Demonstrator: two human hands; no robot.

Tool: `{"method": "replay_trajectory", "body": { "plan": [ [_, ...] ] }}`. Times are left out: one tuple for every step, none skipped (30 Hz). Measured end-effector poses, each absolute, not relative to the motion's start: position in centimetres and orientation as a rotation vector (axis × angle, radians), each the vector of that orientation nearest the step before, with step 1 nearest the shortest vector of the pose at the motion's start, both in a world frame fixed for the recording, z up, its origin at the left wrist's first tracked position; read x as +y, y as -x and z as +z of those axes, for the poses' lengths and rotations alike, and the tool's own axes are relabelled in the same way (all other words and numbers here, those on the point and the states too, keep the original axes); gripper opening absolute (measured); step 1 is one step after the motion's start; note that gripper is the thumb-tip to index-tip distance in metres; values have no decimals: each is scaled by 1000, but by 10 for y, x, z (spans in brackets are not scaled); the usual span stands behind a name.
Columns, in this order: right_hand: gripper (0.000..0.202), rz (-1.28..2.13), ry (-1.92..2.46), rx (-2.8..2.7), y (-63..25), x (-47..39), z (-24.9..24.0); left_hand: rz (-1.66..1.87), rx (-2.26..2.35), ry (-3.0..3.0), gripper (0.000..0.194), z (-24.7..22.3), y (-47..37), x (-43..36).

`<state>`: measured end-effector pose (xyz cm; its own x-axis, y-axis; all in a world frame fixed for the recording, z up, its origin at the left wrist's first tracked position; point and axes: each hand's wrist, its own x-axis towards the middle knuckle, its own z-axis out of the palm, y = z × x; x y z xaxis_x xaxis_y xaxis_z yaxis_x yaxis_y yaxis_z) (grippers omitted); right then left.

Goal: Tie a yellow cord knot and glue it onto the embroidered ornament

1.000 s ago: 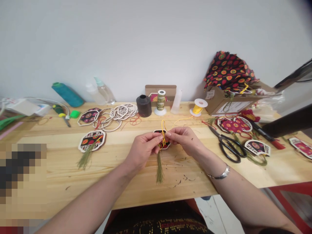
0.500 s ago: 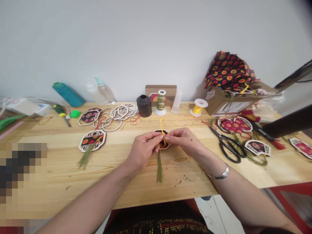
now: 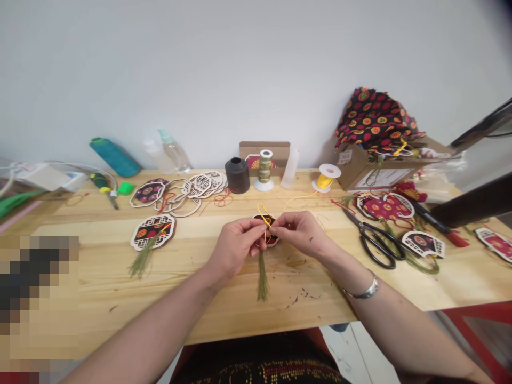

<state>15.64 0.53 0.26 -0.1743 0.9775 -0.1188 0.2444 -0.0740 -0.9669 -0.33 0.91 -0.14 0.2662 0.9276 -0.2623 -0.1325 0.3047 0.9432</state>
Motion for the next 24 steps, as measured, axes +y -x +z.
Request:
{"method": "replay_trajectory", "body": {
  "plan": [
    [18,1289,1373,-1493,-156,5,3,880,1036,-982,11,-1,3,9],
    [17,1274,1380,-1503,-156,5,3,860,1040,-977,11,-1,4,9],
    [16,1259,1383,-1515,-156,5,3,842,1042,-968,10,0,4,9],
    [16,1241,1386,-1529,-157,5,4,827,1043,-954,10,0,4,10],
    [16,1221,1389,-1546,-157,5,4,814,1040,-940,8,1,4,10],
    [15,1199,1394,-1567,-157,4,5,803,1034,-925,7,1,4,10],
    [15,1171,1398,-1589,-157,4,6,795,1028,-910,6,1,5,11],
    [14,1136,1402,-1615,-157,4,6,791,1019,-893,4,1,5,11],
    [13,1091,1409,-1643,-157,3,7,790,1006,-873,4,1,5,12],
    [11,1044,1417,-1671,-157,3,7,788,990,-852,4,1,6,12],
    [10,1000,1423,-1696,-156,2,7,784,972,-832,5,0,7,12],
    [9,963,1429,-1718,-156,2,8,781,958,-818,6,0,7,13],
    [9,935,1431,-1738,-156,1,8,777,948,-812,8,0,7,13],
    [9,915,1428,-1756,-156,1,8,774,943,-816,11,0,8,13],
    [9,901,1422,-1771,-156,1,7,772,946,-826,13,0,8,12],
    [9,891,1413,-1786,-156,1,7,772,952,-838,14,0,8,12],
    [9,885,1408,-1797,-156,1,7,775,961,-848,14,1,7,12],
    [9,880,1406,-1804,-156,1,7,778,970,-853,13,1,7,12],
    [9,877,1410,-1807,-156,1,7,780,978,-856,13,1,7,11],
    [9,875,1417,-1808,-157,1,7,783,984,-855,13,1,7,11],
    [9,873,1423,-1810,-157,1,7,788,987,-854,13,1,7,11],
    [9,870,1427,-1810,-157,1,7,791,988,-855,14,0,7,11],
    [9,866,1428,-1811,-157,1,7,793,987,-857,14,0,7,12],
    [9,861,1426,-1816,-157,1,6,795,984,-861,14,-1,7,12]
  ]
}}
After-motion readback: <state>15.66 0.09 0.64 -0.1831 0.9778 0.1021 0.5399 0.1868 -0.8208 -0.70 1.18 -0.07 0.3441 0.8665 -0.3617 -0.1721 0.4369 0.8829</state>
